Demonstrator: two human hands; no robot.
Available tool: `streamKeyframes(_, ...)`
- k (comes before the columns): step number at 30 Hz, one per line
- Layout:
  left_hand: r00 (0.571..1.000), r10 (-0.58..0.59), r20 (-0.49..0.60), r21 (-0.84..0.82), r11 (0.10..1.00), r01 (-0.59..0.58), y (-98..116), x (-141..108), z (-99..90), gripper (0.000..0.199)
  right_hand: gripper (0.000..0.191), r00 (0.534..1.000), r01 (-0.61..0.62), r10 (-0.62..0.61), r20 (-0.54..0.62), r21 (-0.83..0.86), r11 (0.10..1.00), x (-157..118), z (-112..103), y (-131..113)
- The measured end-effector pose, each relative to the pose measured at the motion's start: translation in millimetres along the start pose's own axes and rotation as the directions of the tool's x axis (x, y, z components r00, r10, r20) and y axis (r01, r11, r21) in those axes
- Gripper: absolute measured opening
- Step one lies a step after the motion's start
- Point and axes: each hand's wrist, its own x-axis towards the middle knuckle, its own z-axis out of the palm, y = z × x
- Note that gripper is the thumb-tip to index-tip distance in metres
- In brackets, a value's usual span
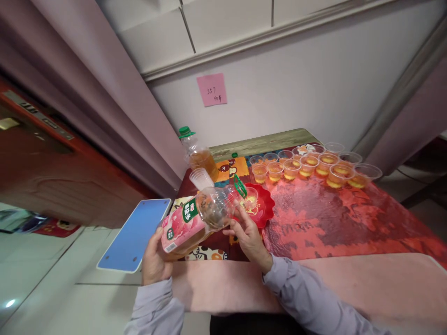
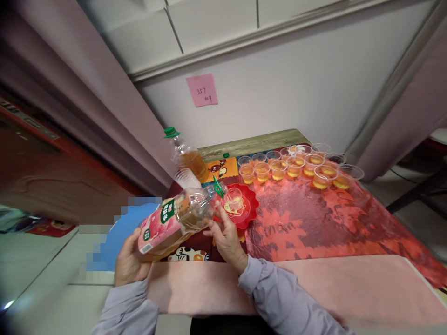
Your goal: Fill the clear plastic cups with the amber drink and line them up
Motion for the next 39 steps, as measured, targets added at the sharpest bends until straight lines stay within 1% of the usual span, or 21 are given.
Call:
streamKeyframes(6,0.999,0.029,0.027,0.084,0.996,-0.031,12.4,-4.3,-0.3,0.042,0.080,0.998,-0.048,0.047,0.035,0.016,0.999,-2.7,1.8,-6.8)
streamKeyframes(9,0.999,0.043,0.018,0.111,0.993,-0.045,16.4,-3.6,-1.9,0.042,0.080,0.996,-0.073,0.072,0.046,0.023,0.997,-3.7,2.0,-9.3)
streamKeyframes(12,0.999,0.049,0.000,0.120,0.992,-0.048,17.8,-3.4,-1.8,0.041,0.081,0.995,-0.085,0.083,0.054,0.029,0.996,-3.8,1.6,-9.3)
streamKeyframes(16,0.999,0.048,0.018,0.122,0.991,-0.050,19.1,-5.5,0.6,0.043,0.081,0.996,-0.087,0.085,0.033,0.046,0.995,-3.8,2.2,-9.1)
streamKeyframes(20,0.999,0.037,0.008,0.119,0.992,-0.038,22.9,-8.5,4.2,0.042,0.079,0.995,-0.094,0.093,0.030,0.062,0.994,-4.5,3.4,-11.3)
streamKeyframes(25,1.000,0.023,0.001,0.131,0.991,-0.023,28.4,-9.1,6.9,0.044,0.082,0.995,-0.091,0.089,0.034,0.060,0.994,-5.0,3.7,-13.4)
streamKeyframes(31,1.000,0.017,-0.008,0.144,0.989,-0.016,31.7,-8.5,9.2,0.042,0.081,0.996,-0.088,0.086,0.028,0.072,0.994,-4.2,2.9,-10.2)
streamKeyframes(35,0.999,0.017,-0.028,0.131,0.991,-0.014,33.9,-12.0,14.3,0.036,0.083,0.995,-0.097,0.096,0.020,0.075,0.992,-4.1,2.3,-8.3)
streamKeyframes(39,0.999,0.018,-0.035,0.134,0.991,-0.013,35.7,-14.8,19.5,0.033,0.082,0.994,-0.108,0.108,-0.001,0.072,0.992,-3.7,2.6,-8.0)
